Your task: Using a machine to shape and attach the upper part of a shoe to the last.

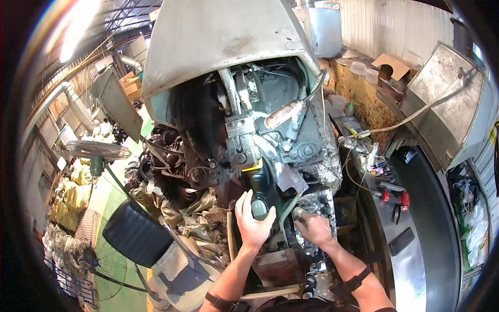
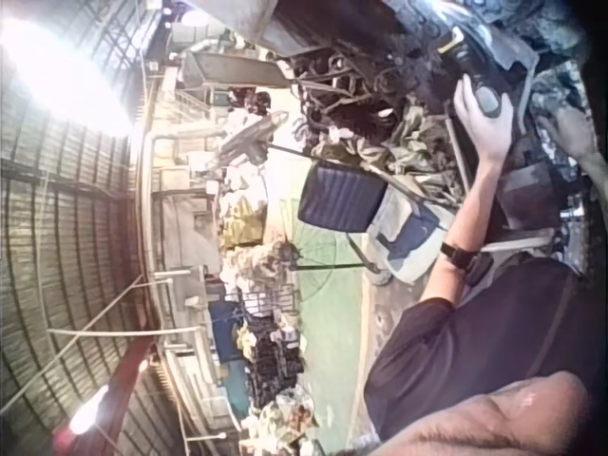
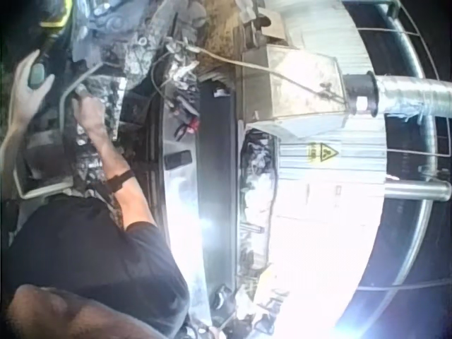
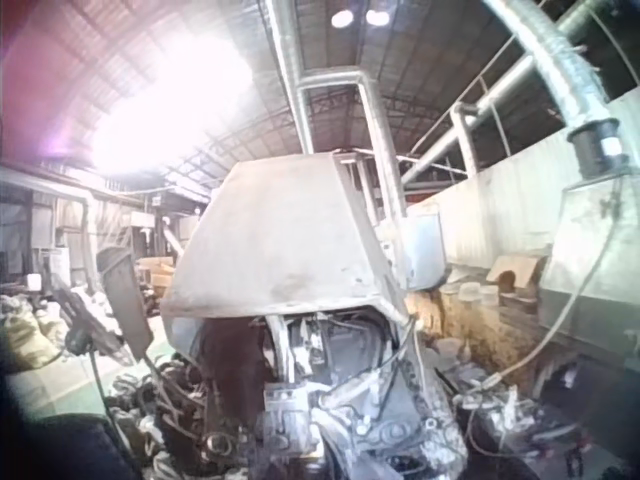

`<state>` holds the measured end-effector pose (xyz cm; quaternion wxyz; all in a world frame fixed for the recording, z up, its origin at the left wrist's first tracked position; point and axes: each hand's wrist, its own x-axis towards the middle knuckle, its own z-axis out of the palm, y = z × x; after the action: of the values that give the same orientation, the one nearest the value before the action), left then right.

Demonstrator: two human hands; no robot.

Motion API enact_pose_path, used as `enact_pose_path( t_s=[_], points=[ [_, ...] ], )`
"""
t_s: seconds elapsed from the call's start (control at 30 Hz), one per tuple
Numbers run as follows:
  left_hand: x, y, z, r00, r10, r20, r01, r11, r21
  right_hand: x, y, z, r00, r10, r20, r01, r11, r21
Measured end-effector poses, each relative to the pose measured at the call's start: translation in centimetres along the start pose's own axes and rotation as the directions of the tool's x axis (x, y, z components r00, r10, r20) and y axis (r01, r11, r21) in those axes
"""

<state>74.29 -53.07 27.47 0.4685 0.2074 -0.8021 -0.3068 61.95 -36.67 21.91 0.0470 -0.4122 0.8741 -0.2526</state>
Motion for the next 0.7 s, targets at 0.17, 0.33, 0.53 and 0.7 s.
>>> enact_pose_path(
  t_s=[0.17, 0.33, 0.53, 0.7],
  points=[
    [0.2, 0.6, -0.1, 1.0, -0.003, -0.013, 0.003, 0.999, 0.04, -0.1, 0.1, -0.1, 0.999, -0.01, -0.038, 0.011, 1.0, 0.02],
    [2.2, -0.8, -3.1, 0.986, 0.041, 0.164, -0.023, 0.993, -0.112, -0.3, 0.7, 0.5, 0.995, -0.043, -0.091, 0.049, 0.997, 0.064],
    [7.1, -0.1, -6.2, 0.878, 0.128, 0.461, -0.148, 0.989, 0.007, 0.3, 1.5, 1.1, 0.995, -0.027, -0.1, 0.042, 0.989, 0.143],
    [11.1, 1.2, -7.2, 0.687, -0.03, 0.726, -0.038, 0.996, 0.078, 0.6, 1.5, 0.9, 0.991, -0.055, -0.12, 0.077, 0.98, 0.185]
  ],
)
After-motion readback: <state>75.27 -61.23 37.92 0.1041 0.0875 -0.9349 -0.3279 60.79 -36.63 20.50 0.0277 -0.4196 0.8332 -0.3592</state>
